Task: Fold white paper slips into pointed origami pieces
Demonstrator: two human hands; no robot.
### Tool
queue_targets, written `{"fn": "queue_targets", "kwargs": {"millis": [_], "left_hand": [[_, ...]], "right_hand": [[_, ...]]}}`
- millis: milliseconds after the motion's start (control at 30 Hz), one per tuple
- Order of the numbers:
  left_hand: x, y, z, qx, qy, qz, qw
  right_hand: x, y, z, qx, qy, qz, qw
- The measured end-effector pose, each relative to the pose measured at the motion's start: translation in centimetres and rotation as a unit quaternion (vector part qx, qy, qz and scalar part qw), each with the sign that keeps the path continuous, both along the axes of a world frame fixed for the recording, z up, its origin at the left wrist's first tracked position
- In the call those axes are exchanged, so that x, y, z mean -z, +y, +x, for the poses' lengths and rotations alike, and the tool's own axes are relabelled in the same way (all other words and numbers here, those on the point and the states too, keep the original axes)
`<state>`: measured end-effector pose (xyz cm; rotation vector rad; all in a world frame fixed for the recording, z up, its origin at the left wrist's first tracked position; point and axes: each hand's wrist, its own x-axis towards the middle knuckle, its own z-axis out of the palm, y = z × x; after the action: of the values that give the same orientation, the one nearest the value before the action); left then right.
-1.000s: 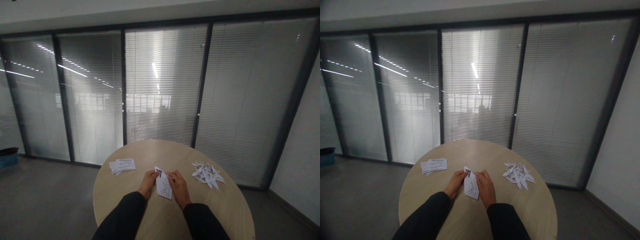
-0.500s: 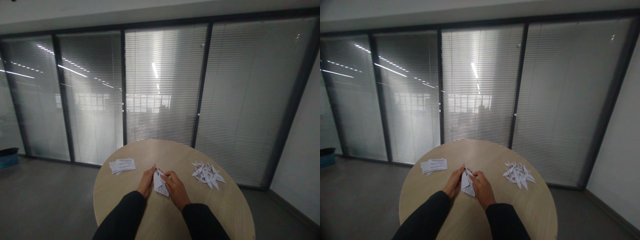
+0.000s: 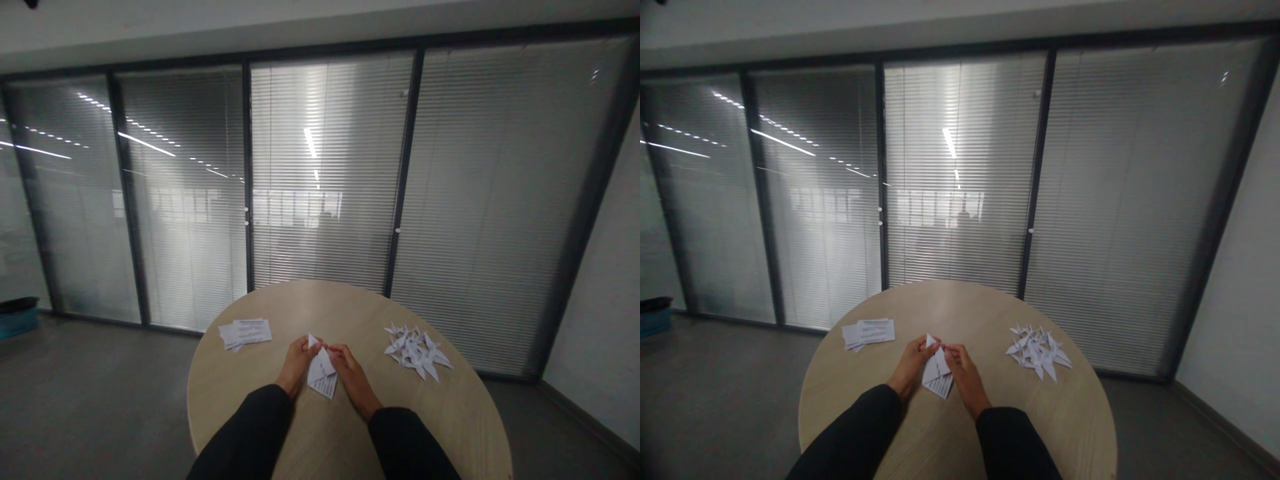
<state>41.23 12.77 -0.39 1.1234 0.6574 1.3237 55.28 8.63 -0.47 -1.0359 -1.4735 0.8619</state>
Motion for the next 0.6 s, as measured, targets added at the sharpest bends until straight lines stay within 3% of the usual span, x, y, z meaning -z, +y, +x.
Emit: {"fn": "queue_targets", "kwargs": {"millis": [133, 233, 600], "left_hand": [[-0.12, 0.08, 0.06, -0.004, 0.011, -0.002, 1.000], [-0.24, 0.13, -0.03, 0.000, 0.021, -0.002, 1.000], [-0.90, -0.59, -0.07, 0.018, 0.032, 0.005, 0.999]], "right_hand": [[0.24, 0.29, 0.20, -0.072, 0.055, -0.076, 0.993], [0.27, 0.32, 0.31, -0.082, 0.068, -0.107, 0.989], [-0.22, 0.31, 0.54, -0.042, 0.011, -0.086, 0.995]]}}
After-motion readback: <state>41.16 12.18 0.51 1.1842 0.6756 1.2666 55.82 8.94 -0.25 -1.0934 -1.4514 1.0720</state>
